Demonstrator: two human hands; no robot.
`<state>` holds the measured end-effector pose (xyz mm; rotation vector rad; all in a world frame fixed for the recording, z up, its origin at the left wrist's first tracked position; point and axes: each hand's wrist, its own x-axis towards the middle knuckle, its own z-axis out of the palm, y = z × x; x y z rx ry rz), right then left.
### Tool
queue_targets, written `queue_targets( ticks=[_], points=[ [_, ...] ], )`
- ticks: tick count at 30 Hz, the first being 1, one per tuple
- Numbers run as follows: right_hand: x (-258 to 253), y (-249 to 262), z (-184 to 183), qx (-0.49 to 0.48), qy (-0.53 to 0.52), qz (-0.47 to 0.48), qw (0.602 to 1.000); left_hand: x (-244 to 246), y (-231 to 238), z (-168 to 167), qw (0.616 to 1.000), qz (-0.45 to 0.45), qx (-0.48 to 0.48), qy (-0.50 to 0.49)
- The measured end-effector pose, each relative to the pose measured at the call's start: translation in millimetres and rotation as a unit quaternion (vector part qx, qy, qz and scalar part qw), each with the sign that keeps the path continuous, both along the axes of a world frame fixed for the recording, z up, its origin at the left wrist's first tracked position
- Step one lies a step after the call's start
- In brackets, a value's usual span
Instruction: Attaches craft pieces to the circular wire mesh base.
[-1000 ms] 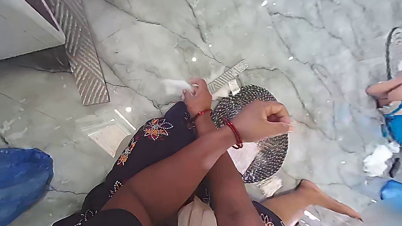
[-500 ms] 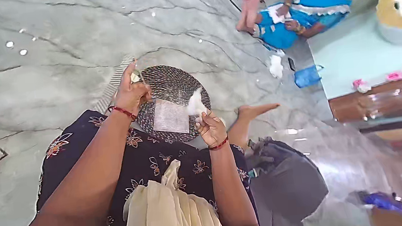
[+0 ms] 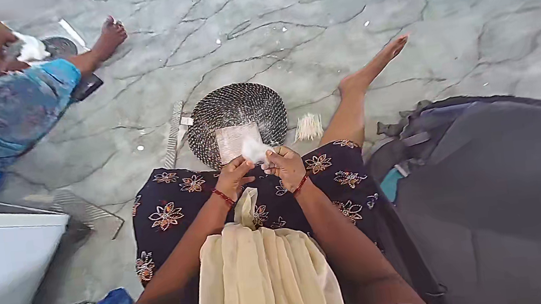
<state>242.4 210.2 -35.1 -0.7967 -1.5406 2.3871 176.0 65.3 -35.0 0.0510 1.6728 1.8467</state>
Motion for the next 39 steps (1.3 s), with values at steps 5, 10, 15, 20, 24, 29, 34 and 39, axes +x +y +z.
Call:
queue_targets(
  ticks=[5,10,15,20,24,29,34,39],
  points=[
    [1.7,-6.1,-5.0,0.041,-0.011,0.054,0.998,2.5,14.7,7.5,0.986,0.152,0.026,-0.056],
    [-1.6,10.0,-19.6,0.109,-0.015,0.063,0.992,-3.1,9.7,11.2,0.986,0.164,-0.015,-0.042],
    [-1.9,14.9,-13.8,0.231,0.021,0.166,0.959,-1.2,-0.1,6.2,0.993,0.088,-0.079,0.003],
    [-7.1,9.7,-19.4,0.236,-0.034,0.146,0.960,-3.0,-9.1,3.4,0.991,0.070,-0.114,-0.008],
    [-6.8,11.9,-14.7,0.111,-0.052,0.111,0.986,-8.3,-13.1,1.4,0.992,0.086,-0.087,-0.026],
    [-5.5,6.6,-14.0,0.104,-0.042,0.135,0.985,-5.7,-11.6,0.8,0.993,0.102,-0.063,-0.022],
    [-5.3,4.7,-14.5,0.131,-0.049,0.176,0.974,-6.4,-12.6,-0.4,0.994,0.099,-0.048,-0.017],
    [-4.7,3.8,-12.8,0.129,-0.030,0.157,0.979,1.9,-9.4,-0.9,0.998,0.037,0.023,-0.038]
  ],
)
